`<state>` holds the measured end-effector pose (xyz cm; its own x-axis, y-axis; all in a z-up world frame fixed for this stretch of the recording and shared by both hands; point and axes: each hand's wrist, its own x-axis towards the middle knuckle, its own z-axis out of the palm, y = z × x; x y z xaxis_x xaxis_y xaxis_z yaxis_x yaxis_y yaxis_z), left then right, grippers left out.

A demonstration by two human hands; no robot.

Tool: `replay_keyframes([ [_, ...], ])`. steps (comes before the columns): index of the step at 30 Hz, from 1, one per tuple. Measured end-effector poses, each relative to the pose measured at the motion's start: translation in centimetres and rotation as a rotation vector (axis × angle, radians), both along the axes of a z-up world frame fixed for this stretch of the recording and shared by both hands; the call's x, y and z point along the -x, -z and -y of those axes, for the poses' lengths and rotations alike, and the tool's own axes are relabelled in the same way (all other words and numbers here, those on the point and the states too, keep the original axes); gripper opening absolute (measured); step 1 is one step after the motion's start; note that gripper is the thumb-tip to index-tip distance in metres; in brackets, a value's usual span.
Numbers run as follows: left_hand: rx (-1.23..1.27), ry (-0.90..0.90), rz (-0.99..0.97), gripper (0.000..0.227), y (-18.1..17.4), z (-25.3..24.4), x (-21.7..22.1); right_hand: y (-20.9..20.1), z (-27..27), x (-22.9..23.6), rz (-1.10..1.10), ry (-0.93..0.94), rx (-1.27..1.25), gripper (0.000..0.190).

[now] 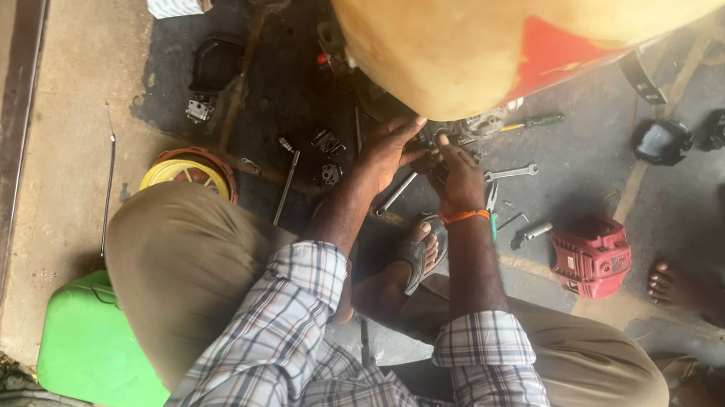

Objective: The person sits on a low stool and uses a wrench to tighten bolts on the engine of a yellow and red motorized vehicle. They manipulate the tool with both hands to secure components near the fuel tank.

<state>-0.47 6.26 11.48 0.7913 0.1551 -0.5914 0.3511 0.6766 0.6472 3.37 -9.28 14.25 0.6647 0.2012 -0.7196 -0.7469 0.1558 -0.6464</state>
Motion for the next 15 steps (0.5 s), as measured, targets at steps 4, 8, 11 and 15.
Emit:
replay_keyframes([
  [4,-0.037,0.046,-0.073,0.055,1.1,0.6,1.4,1.4,3.1,1.5,0.118,-0.039,0.112,0.025],
  [8,-0.228,-0.055,-0.156,0.054,4.0,0.4,0.8,1.0,4.3,0.2,0.384,-0.077,0.326,0.029],
  [11,-0.767,-0.260,-0.099,0.041,6.7,1.2,0.6,-1.3,4.2,0.8,0.845,-0.161,0.652,0.040],
  [15,-0.318,-0.271,-0.167,0.035,8.2,2.6,-0.3,-5.0,1.8,2.6,1.173,-0.397,0.961,0.068],
])
